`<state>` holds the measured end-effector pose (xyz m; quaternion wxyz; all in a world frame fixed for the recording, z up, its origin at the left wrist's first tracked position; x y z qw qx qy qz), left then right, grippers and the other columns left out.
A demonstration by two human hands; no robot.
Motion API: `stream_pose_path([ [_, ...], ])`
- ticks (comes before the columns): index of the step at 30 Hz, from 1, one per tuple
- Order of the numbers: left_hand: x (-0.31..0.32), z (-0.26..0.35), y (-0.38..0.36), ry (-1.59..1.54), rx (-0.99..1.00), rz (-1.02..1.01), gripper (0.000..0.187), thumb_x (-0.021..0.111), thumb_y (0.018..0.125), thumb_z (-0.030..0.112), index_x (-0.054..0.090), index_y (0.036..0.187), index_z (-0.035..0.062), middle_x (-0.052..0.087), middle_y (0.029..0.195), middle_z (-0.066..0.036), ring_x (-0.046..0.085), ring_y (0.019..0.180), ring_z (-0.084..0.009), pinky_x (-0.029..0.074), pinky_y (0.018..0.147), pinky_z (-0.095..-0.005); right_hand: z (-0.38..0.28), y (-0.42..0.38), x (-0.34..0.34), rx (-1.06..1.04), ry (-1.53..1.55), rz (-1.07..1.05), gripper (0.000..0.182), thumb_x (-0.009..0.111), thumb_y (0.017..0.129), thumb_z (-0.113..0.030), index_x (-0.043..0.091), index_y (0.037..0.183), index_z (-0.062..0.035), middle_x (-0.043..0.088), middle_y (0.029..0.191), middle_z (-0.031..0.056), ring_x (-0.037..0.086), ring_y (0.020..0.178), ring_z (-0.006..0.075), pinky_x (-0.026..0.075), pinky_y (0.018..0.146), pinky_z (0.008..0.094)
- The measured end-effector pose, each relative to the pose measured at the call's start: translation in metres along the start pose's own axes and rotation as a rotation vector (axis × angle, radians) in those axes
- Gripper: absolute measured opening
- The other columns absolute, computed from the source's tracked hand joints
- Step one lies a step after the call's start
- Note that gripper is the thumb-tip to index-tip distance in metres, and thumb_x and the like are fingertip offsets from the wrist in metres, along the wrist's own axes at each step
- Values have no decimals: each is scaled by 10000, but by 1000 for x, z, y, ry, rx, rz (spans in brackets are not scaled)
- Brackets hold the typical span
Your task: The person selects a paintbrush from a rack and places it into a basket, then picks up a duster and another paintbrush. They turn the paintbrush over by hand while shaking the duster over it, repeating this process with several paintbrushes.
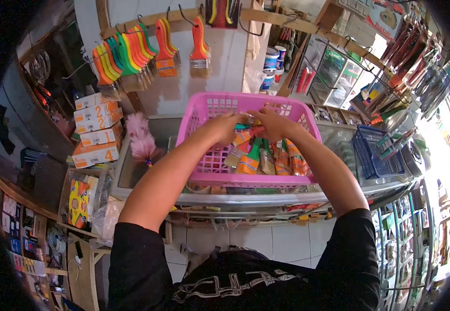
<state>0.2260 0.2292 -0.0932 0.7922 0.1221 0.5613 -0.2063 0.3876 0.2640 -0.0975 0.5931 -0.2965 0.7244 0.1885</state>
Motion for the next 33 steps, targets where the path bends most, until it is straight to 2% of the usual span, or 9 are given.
stream_pose_path([
  [4,7,-5,8,-16,-128,-23,737,675,885,120,370,1553,49,424,1541,-273,419,1434,-417,376,1188,-480,8,5,15,88,-60,59,896,790,848,-226,299,1594,-145,464,1435,308,485,1332,497,434,1111,537],
  [7,41,-37,29,60,-59,96,746,685,892,148,359,1553,36,439,1520,-300,460,1397,-439,400,1161,-485,16,9,26,108,-14,89,904,789,845,-220,290,1595,-147,473,1415,312,486,1326,505,435,1108,540],
  [13,41,-38,29,-267,-79,-69,801,734,868,153,344,1551,1,473,1496,-308,466,1411,-399,393,1170,-443,31,17,36,128,87,211,873,778,841,-192,298,1562,-85,486,1380,311,498,1310,507,446,1089,541],
  [15,46,-39,30,-240,-46,-11,794,741,863,140,352,1538,-15,490,1483,-306,483,1401,-387,399,1163,-438,33,21,36,151,121,202,845,771,843,-181,307,1538,-53,487,1374,312,511,1295,503,456,1074,535],
  [18,48,-40,30,-239,-42,26,775,744,860,138,369,1515,-38,511,1464,-300,506,1380,-384,410,1149,-437,32,25,38,107,117,287,707,737,865,-158,397,1469,-17,509,1344,309,552,1246,489,480,1039,523],
  [22,33,-31,26,-265,-76,8,664,730,866,124,465,1454,-32,551,1437,-274,546,1340,-387,434,1124,-440,31,28,44,155,59,168,494,672,872,-74,547,1343,5,510,1355,294,584,1218,480,517,998,552],
  [27,8,-28,25,-391,-58,207,497,711,866,84,589,1342,3,651,1298,-246,622,1244,-375,495,1044,-443,32,29,37,93,-20,216,359,667,853,-72,655,1201,15,576,1256,275,610,1181,456,533,976,527],
  [30,3,-32,25,-444,3,409,420,681,858,68,621,1267,-8,700,1173,-243,666,1147,-383,527,968,-451,28,25,24,136,-14,258,411,693,829,-75,652,1232,-5,605,1187,262,612,1149,451,525,969,517],
  [33,-5,-34,19,-423,-18,564,388,669,857,68,625,1233,-18,718,1117,-234,694,1058,-384,542,912,-452,23,24,16,-53,-36,370,438,725,807,-98,654,1230,-13,614,1143,258,603,1128,449,505,969,515],
])
Point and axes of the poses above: each hand's wrist, its own y-axis towards the middle knuckle, its own x-axis out of the palm, z = x × y, the point moved 6 cm from there along y, towards the middle knuckle
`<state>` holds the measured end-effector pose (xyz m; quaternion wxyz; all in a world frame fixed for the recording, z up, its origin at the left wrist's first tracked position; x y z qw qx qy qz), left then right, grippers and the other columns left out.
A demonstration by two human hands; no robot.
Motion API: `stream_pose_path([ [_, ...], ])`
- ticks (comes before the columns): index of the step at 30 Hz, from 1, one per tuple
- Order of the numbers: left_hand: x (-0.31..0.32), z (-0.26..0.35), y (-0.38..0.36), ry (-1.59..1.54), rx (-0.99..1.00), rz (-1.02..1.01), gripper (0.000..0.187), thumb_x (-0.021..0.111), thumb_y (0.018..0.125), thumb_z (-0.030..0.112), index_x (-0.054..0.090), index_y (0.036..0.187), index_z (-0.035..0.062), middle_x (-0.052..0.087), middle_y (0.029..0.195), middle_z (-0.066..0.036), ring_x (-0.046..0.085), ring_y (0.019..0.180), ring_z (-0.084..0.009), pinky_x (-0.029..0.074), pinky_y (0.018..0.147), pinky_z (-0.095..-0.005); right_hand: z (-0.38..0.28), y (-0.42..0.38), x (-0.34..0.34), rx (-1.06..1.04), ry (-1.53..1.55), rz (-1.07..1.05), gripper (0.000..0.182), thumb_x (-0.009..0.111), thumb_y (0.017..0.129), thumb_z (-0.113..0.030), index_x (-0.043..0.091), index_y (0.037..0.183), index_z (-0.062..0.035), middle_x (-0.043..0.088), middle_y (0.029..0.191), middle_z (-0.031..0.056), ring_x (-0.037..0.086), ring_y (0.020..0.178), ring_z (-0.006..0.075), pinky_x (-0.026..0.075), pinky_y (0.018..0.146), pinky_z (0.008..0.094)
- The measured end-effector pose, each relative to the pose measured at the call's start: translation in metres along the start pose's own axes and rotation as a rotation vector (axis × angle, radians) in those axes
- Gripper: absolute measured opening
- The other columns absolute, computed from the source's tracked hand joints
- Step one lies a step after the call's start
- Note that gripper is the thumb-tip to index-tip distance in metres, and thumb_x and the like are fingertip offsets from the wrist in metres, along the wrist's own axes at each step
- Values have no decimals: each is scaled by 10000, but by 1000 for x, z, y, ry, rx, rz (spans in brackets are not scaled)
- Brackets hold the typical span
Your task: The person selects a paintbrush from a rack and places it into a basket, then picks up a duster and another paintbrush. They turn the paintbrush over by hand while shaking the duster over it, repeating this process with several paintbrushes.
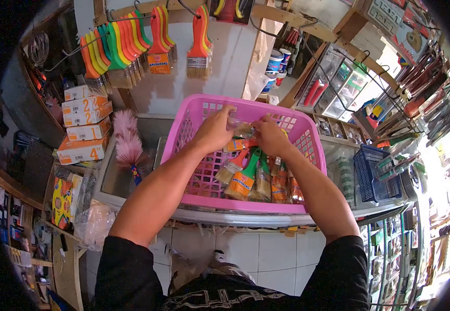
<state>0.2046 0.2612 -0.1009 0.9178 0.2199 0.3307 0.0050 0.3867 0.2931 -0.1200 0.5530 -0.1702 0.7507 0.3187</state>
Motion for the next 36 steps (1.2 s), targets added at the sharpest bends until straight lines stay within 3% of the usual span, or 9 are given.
stream_pose_path([
  [6,-12,4,8,-40,-19,13,252,708,920,140,653,1113,-12,724,969,-176,713,939,-314,536,820,-414,-6,1,-29,-2,218,115,415,710,855,-159,641,1233,-2,641,1072,257,592,1110,462,482,968,520],
  [10,-25,24,10,-181,71,98,180,666,948,123,666,995,-50,717,852,-190,713,811,-333,537,744,-396,-13,-2,-45,-51,239,147,253,590,985,-130,601,1189,20,639,1025,250,620,988,438,487,868,494],
  [15,-47,53,5,-171,237,214,179,651,964,131,667,1007,-42,699,823,-162,664,734,-251,500,693,-361,-29,-8,-70,-111,296,165,281,570,1023,-177,594,1228,14,667,1028,265,642,983,443,495,839,494],
  [18,-60,67,-5,-226,260,279,176,654,963,137,668,996,-36,677,813,-130,619,718,-208,481,685,-337,-42,-13,-100,-6,321,80,298,569,1032,-189,592,1257,6,673,1009,265,652,966,436,501,817,477],
  [21,-79,101,-4,-223,387,304,167,670,955,147,677,972,-19,671,844,-94,585,734,-174,469,693,-315,-63,-29,-131,-144,225,184,301,569,1035,-183,589,1268,7,669,961,261,650,911,432,503,793,456],
  [24,-93,138,-18,-308,440,247,164,702,947,154,695,1031,13,632,872,-23,535,782,-102,438,712,-273,-98,-60,-170,-63,241,221,288,573,1032,-164,593,1263,5,657,964,251,637,900,434,498,785,454],
  [28,-116,189,-50,-252,638,186,249,768,911,158,704,1113,28,630,884,13,520,795,-63,431,736,-245,-142,-107,-189,-213,223,374,262,574,1007,-140,574,1214,20,622,1087,261,599,996,475,486,827,513],
  [31,-126,217,-82,-272,611,87,327,812,888,179,707,1147,9,661,923,2,534,796,-48,432,736,-226,-171,-139,-197,-187,303,348,260,576,1004,-111,551,1220,31,589,1051,244,592,973,465,482,814,491],
  [36,-106,218,-110,-530,255,-192,308,769,948,209,714,1145,-21,692,989,-26,615,886,-67,496,782,-229,-193,-179,-176,-102,513,311,187,576,1004,-80,533,1149,31,545,948,206,578,831,403,469,740,439],
])
Point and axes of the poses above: each hand's wrist, its own y-axis towards the middle knuckle, its own x-axis out of the palm, z = x × y, the point moved 6 cm from there along y, towards the middle knuckle
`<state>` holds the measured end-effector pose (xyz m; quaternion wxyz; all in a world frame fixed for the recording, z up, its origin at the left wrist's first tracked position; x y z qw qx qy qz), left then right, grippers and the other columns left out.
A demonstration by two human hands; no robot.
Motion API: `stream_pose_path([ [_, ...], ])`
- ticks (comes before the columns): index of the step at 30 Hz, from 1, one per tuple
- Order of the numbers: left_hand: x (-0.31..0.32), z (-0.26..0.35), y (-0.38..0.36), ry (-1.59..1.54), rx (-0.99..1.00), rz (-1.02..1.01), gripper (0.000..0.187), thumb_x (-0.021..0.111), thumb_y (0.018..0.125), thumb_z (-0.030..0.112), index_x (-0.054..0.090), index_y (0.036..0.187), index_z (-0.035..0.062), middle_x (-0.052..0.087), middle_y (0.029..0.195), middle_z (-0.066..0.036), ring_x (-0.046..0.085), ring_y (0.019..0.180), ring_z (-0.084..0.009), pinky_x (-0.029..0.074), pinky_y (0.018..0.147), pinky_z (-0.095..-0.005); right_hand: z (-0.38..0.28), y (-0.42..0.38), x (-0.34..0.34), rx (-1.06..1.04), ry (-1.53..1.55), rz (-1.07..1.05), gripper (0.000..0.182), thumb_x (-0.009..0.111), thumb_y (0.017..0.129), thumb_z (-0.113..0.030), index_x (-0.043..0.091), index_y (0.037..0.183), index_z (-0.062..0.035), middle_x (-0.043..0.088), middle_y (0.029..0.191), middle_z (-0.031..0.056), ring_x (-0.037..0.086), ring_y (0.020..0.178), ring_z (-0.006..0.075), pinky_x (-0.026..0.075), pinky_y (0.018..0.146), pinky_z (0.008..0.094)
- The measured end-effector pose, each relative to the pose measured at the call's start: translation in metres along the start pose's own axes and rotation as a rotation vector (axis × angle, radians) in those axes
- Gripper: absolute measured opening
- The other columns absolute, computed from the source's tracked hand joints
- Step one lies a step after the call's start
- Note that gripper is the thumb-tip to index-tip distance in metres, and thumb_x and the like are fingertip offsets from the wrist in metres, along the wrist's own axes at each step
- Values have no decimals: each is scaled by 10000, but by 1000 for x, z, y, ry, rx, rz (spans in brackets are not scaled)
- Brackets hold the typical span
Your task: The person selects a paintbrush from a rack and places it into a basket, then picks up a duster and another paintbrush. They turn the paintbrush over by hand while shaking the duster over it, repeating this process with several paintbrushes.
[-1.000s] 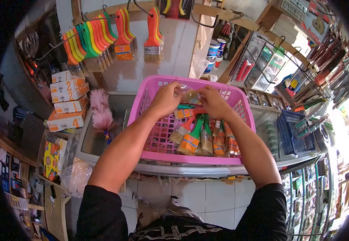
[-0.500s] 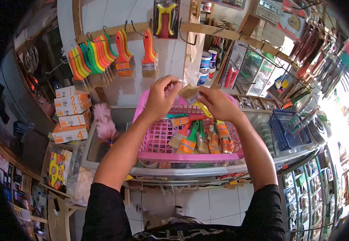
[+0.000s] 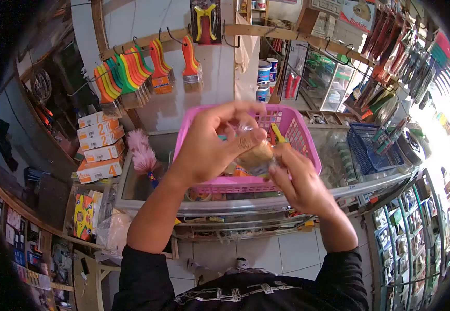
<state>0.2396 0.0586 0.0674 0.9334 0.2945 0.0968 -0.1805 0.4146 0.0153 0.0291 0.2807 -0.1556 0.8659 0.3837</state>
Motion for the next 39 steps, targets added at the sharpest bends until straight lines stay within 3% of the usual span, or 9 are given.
stream_pose_path([
  [2,13,-19,-9,-89,-126,-107,311,728,985,233,719,1145,-33,725,1017,-60,663,971,-107,547,859,-269,4,-12,14,9,18,31,162,565,1015,-78,521,1134,21,536,916,178,587,773,324,467,705,413],
  [5,23,-36,-15,-145,-68,-60,280,764,956,253,775,1070,-3,762,943,-53,661,805,-60,535,713,-241,19,-28,35,181,241,59,159,551,1021,-73,519,1146,20,535,884,159,590,745,294,465,685,402],
  [9,25,-47,-22,-81,-151,-134,308,690,1010,237,750,1122,-43,767,1054,-130,706,969,-141,567,875,-302,33,-43,55,303,395,133,185,534,1041,-96,530,1192,10,552,828,117,575,706,229,459,655,383],
  [15,24,-44,-26,-172,-220,-167,243,660,1023,163,752,1126,-37,765,1090,-130,705,1017,-152,570,918,-320,48,-61,63,325,534,292,225,532,1060,-103,539,1259,1,517,757,37,481,656,105,413,592,296],
  [19,24,-45,-28,-115,-120,-125,219,727,974,148,763,1114,-16,769,1019,-74,684,918,-88,571,814,-276,46,-71,64,370,600,341,231,530,1067,-100,541,1275,0,506,759,-2,461,660,67,386,575,257],
  [24,29,-49,-30,-57,-175,-114,206,741,953,114,758,1090,-39,767,1019,-84,673,914,-80,553,805,-262,61,-82,82,380,702,379,212,526,1069,-98,554,1256,-1,514,770,-7,451,663,60,384,577,252],
  [30,33,-44,-24,9,-97,20,190,744,950,113,743,1038,-55,753,940,-59,661,882,-77,544,784,-254,59,-84,76,434,674,363,210,549,1061,-104,563,1239,5,542,770,6,468,675,68,400,593,264],
  [36,34,-33,-19,166,-14,97,120,768,905,78,722,986,1,709,911,-48,647,830,-85,527,764,-262,54,-85,63,419,453,364,241,593,1034,-105,578,1237,23,614,807,81,534,711,119,455,658,315],
  [39,35,-16,-16,367,108,-20,155,803,864,85,729,994,44,689,1017,-31,656,911,-133,522,785,-288,53,-87,59,432,438,373,251,617,1013,-101,590,1228,27,620,817,112,546,713,136,465,671,326],
])
Point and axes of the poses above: each hand's wrist, its own y-axis towards the middle knuckle, its own x-axis out of the palm, z = x × y, the point moved 6 cm from there along y, towards the middle knuckle
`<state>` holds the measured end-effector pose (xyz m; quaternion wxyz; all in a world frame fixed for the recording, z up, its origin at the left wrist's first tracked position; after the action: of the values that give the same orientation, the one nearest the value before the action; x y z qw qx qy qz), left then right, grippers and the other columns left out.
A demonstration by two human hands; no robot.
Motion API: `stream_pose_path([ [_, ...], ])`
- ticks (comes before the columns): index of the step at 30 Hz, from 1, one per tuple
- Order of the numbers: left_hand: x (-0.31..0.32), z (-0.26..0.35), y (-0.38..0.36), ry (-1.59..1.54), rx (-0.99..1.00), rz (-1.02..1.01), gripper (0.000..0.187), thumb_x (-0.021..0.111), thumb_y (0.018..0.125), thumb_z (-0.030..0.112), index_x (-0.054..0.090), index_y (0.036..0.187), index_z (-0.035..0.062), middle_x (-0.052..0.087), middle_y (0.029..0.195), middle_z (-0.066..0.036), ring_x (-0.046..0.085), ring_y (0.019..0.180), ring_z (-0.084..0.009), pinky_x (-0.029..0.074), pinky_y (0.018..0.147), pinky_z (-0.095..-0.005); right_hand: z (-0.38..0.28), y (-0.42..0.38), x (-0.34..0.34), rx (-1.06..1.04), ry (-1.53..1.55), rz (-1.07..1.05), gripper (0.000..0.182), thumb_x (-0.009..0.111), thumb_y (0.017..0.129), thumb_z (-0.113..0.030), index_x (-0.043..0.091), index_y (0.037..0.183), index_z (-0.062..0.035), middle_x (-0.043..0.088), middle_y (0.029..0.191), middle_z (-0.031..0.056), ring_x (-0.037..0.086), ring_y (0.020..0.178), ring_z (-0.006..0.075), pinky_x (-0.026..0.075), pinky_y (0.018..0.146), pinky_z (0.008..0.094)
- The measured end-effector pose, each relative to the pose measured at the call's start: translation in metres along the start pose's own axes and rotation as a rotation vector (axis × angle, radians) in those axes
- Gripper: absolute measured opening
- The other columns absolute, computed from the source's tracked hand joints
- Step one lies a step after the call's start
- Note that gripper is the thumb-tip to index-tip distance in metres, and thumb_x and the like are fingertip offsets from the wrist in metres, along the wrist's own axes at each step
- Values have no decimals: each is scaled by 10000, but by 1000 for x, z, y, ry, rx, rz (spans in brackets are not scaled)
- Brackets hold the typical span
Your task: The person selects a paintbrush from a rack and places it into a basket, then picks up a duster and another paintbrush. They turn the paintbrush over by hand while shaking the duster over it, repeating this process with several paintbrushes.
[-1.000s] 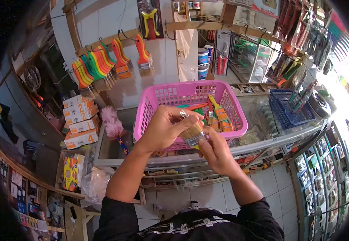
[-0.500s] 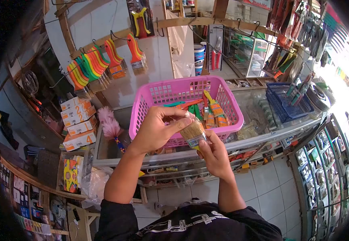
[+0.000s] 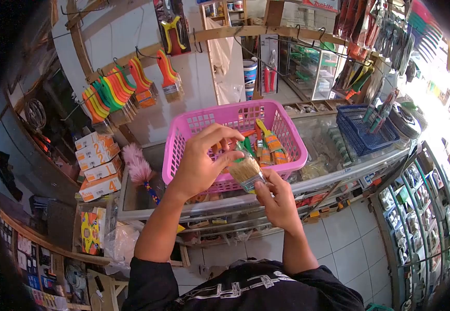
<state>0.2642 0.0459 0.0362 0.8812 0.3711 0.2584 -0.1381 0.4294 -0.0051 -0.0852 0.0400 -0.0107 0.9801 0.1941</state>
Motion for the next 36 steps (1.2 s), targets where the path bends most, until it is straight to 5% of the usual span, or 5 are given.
stream_pose_path([
  [4,2,2,-2,208,264,-4,239,791,822,47,708,1046,51,657,1079,-52,639,957,-210,521,809,-358,-1,1,-5,-100,-134,-8,261,613,1014,-77,605,1241,52,626,838,32,527,669,83,445,602,269],
  [18,6,8,3,614,369,-224,171,732,825,166,684,949,59,673,919,-50,611,945,-276,453,839,-418,-27,3,-8,-246,-462,-100,331,681,957,-143,635,1245,14,618,819,198,587,635,278,476,637,384],
  [21,5,5,6,530,329,-245,194,742,857,198,707,991,61,675,903,-50,629,967,-216,468,864,-370,-27,5,-10,-175,-438,-127,315,674,968,-146,634,1231,23,620,801,188,603,619,241,473,615,364],
  [27,-6,-35,1,-269,-117,49,616,730,956,441,572,1373,15,658,1122,-61,601,1092,-150,472,974,-305,0,10,-15,40,-79,-57,274,633,1023,-152,619,1221,37,667,825,71,606,661,99,478,599,263],
  [36,49,-39,-27,-797,-214,-245,421,587,1062,243,562,1400,-6,675,1237,-130,639,1161,-193,503,1022,-352,-1,13,18,60,313,-180,260,605,1037,-87,583,1269,27,699,932,63,664,709,98,523,627,253],
])
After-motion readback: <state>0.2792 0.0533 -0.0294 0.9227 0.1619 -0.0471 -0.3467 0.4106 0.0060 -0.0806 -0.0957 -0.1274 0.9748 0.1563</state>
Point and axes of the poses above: each hand's wrist, its own y-axis towards the middle knuckle, its own x-axis out of the palm, z = x × y, the point moved 6 cm from there along y, towards the middle knuckle
